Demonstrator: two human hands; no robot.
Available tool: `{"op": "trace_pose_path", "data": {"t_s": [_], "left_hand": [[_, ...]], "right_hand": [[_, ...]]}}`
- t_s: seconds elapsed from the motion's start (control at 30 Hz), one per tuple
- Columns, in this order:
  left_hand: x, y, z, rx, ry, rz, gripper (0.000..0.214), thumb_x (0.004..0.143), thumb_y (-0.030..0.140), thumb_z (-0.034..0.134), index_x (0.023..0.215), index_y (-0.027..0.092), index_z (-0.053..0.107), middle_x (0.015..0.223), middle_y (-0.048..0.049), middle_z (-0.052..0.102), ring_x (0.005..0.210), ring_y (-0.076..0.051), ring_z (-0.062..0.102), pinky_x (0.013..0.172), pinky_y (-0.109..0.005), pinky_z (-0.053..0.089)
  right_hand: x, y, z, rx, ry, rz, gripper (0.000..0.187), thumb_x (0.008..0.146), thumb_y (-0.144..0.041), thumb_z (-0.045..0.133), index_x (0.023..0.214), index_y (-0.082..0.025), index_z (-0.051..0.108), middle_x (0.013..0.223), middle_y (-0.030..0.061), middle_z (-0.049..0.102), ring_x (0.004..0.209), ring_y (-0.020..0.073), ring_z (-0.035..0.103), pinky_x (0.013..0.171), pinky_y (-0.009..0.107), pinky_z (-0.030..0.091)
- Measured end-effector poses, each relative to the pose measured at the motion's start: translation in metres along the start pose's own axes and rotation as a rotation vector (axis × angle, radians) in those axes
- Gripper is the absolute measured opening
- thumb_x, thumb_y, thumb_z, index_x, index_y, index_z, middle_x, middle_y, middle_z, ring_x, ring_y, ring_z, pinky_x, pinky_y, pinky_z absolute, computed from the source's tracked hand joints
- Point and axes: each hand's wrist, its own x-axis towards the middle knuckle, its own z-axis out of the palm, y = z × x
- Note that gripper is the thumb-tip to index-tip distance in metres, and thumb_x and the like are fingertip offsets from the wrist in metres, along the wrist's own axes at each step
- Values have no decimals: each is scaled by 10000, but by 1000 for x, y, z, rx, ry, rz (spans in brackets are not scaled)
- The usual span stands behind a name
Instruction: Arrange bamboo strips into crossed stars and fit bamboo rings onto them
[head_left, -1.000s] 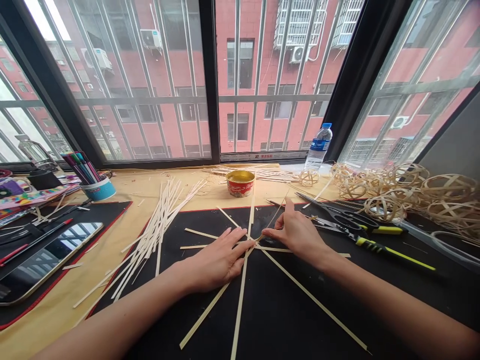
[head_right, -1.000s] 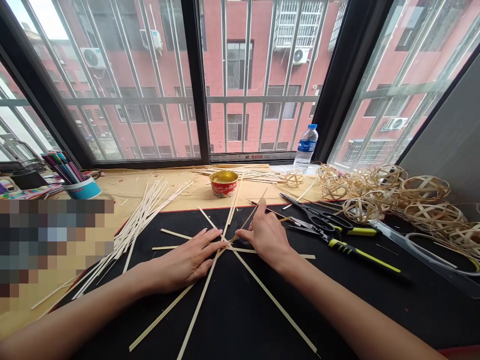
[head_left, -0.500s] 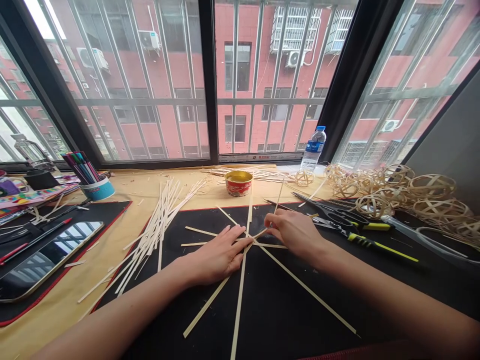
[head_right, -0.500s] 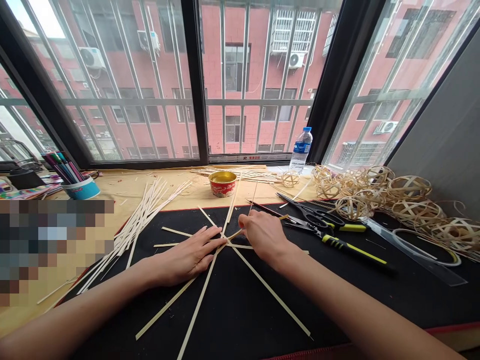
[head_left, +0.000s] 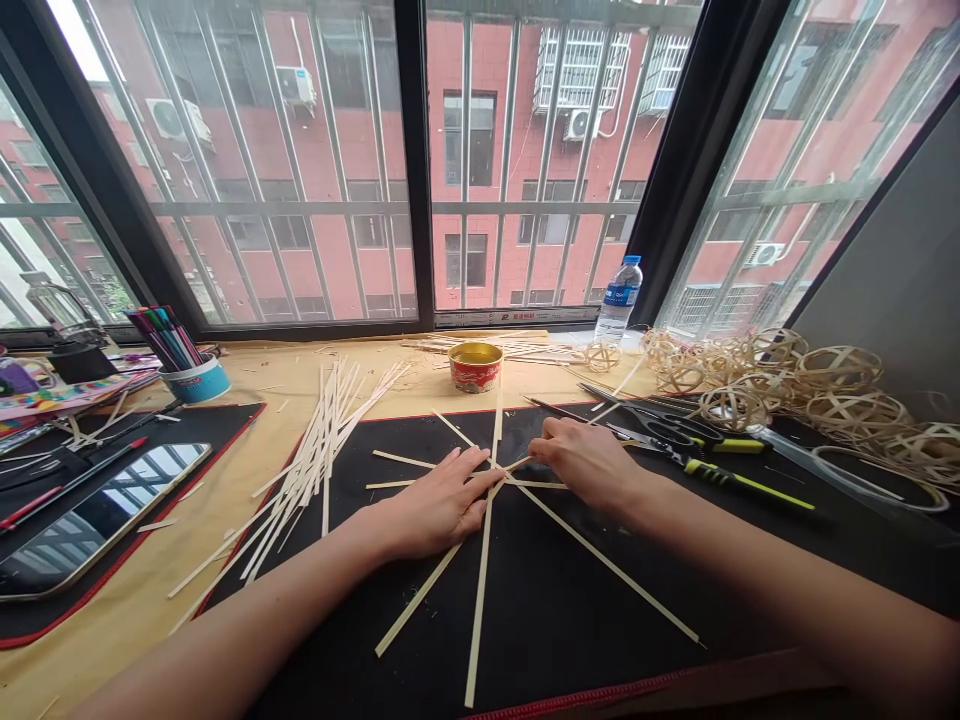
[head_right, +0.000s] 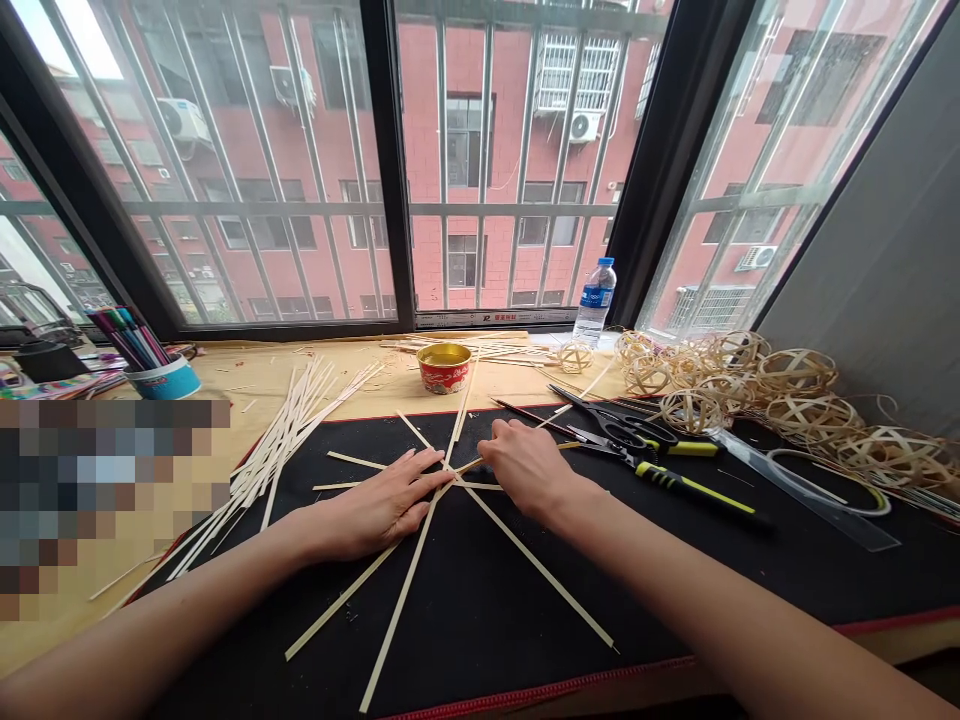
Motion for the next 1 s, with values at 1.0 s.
{"op": "trace_pose_path", "data": {"t_s": [1.0], "left_hand": [[1, -1, 2, -3, 39, 26, 465, 949, 203, 359, 1408, 130, 361, 1447, -182, 356, 1378, -306, 300, 1145, -524, 195]], "right_hand": [[20, 6, -28, 31, -174, -163, 253, 803, -74, 530, 899, -222, 711, 967, 54, 710, 861, 205, 654, 604, 241, 373]]}}
